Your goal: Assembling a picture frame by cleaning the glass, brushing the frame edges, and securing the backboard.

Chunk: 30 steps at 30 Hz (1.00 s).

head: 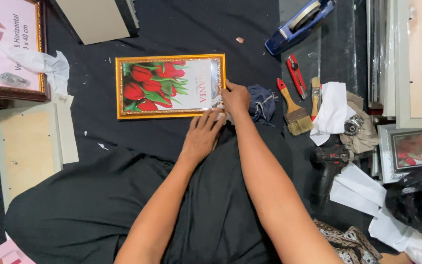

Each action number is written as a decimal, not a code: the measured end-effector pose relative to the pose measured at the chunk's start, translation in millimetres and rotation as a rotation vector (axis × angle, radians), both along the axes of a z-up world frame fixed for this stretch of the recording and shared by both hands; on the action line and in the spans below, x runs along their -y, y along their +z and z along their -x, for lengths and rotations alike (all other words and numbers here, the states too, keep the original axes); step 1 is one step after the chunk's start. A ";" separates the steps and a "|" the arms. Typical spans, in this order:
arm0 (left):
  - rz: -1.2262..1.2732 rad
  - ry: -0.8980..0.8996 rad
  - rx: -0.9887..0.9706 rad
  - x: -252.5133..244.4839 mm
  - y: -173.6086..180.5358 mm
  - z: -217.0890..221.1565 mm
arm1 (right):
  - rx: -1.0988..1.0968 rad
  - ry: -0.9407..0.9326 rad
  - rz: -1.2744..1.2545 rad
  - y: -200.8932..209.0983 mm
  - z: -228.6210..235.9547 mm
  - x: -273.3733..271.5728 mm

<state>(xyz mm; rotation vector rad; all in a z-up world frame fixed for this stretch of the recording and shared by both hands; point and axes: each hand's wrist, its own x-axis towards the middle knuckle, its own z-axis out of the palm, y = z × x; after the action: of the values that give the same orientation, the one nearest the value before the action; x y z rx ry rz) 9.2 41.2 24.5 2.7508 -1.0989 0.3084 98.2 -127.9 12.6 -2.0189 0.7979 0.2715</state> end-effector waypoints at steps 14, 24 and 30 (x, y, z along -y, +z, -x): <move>0.067 0.552 -0.188 -74.1 -29.8 1.6 | -0.167 0.387 0.179 17.6 39.3 4.1; 0.088 0.545 -0.093 -74.0 -34.6 -5.6 | -0.300 0.722 0.199 10.9 45.4 -9.2; 0.112 0.492 -0.149 -79.3 -38.6 -22.5 | 0.020 0.233 0.355 36.8 30.0 2.5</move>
<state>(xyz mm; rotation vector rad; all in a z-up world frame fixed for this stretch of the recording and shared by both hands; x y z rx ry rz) 31.7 120.5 -14.1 2.8485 -0.3473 0.2096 68.3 -130.5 49.4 -2.4507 0.6299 0.2546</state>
